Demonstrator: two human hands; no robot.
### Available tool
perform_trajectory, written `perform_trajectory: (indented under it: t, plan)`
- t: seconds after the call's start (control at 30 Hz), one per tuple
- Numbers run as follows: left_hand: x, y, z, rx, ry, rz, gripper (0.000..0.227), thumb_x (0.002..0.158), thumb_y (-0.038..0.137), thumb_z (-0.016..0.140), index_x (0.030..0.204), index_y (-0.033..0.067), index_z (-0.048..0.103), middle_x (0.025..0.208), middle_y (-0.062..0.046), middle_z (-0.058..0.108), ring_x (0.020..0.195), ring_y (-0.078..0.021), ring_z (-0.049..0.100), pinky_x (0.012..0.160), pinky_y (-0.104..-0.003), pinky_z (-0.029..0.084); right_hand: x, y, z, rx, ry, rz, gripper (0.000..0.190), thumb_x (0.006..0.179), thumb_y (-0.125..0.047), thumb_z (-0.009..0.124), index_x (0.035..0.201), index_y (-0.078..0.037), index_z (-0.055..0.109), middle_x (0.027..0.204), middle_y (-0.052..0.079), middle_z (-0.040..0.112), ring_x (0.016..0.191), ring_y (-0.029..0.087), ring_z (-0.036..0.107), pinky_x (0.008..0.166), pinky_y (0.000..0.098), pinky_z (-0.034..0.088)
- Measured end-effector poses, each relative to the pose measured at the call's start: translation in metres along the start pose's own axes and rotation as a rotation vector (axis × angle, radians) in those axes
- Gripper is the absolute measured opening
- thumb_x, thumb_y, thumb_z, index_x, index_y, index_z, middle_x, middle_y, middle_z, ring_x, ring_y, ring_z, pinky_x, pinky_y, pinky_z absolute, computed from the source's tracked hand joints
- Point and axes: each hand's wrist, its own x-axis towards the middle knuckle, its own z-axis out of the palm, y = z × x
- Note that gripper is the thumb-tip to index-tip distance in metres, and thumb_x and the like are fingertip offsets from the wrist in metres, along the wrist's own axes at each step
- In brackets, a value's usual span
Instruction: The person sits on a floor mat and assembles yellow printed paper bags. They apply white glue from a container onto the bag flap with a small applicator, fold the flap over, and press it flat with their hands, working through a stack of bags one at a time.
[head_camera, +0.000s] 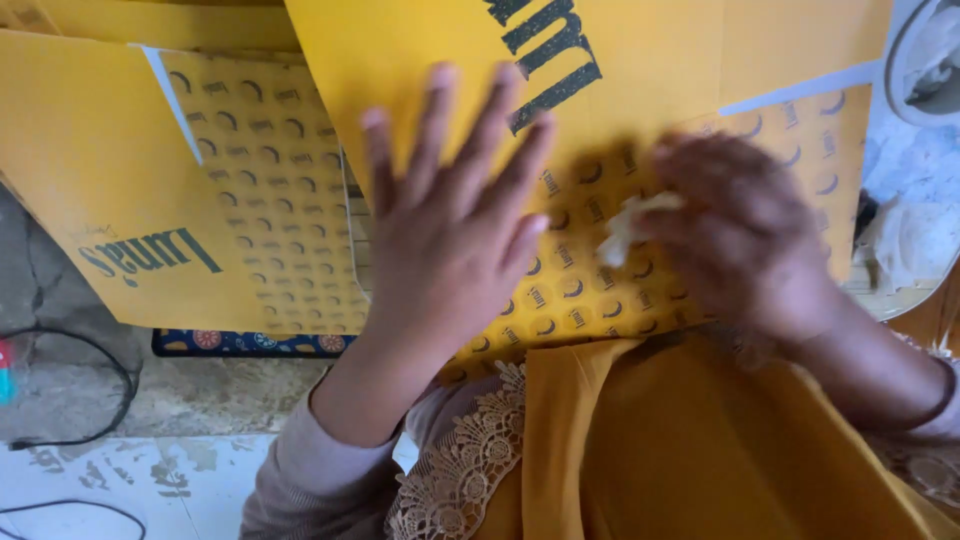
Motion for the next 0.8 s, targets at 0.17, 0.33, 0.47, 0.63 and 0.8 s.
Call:
perform_trajectory:
  t: [0.17,0.33,0.47,0.63,0.8]
  plan:
    - [0.038,-0.006,0.025,-0.09,-0.097,0.172,0.081,0.092,0.041,0.087,0.157,0.0054,0.053,0.166,-0.008,0.029,0.154,-0.0272,0.014,0.124,-0.062,0.001,0.008,-0.022,0.022,-0.048,-0.074,0.035,0.015,0.092,-0.008,0.075,0.105,-0.002,0.073,0.14,0.017,0.066,0.138,0.036,0.056,0.123,0.0529,0.039]
    - [0.042,-0.013,0.036,-0.047,-0.115,0.151,0.093,0.09,0.059,0.084,0.159,0.0057,0.052,0.168,-0.004,0.027,0.155,-0.0236,0.011,0.125,-0.061,-0.001,0.003,-0.021,0.028,-0.034,-0.081,0.063,0.019,0.093,-0.01,0.077,0.109,-0.002,0.071,0.144,0.015,0.064,0.141,0.033,0.054,0.122,0.0526,0.039]
    - [0.043,-0.015,0.038,-0.048,-0.101,0.14,0.094,0.09,0.065,0.08,0.16,0.0081,0.053,0.168,-0.001,0.029,0.155,-0.0219,0.012,0.125,-0.057,-0.004,0.002,-0.02,0.027,-0.004,-0.085,0.062,0.018,0.094,-0.008,0.076,0.11,0.0,0.071,0.146,0.014,0.061,0.143,0.031,0.052,0.124,0.0509,0.036]
    - [0.041,-0.016,0.041,-0.04,-0.117,0.13,0.096,0.089,0.068,0.08,0.161,0.0113,0.051,0.169,0.001,0.028,0.156,-0.0204,0.013,0.125,-0.055,-0.007,0.001,-0.019,0.028,0.01,-0.089,0.065,0.018,0.095,-0.007,0.074,0.111,0.0,0.072,0.148,0.013,0.06,0.144,0.03,0.05,0.125,0.0495,0.035]
    - [0.043,-0.016,0.042,-0.02,-0.125,0.146,0.101,0.094,0.071,0.082,0.163,0.0132,0.037,0.169,-0.005,0.028,0.155,-0.023,0.013,0.124,-0.055,-0.004,0.002,-0.017,0.027,0.051,-0.039,0.066,0.015,0.092,-0.007,0.077,0.104,-0.001,0.071,0.142,0.015,0.064,0.139,0.034,0.056,0.121,0.0514,0.041]
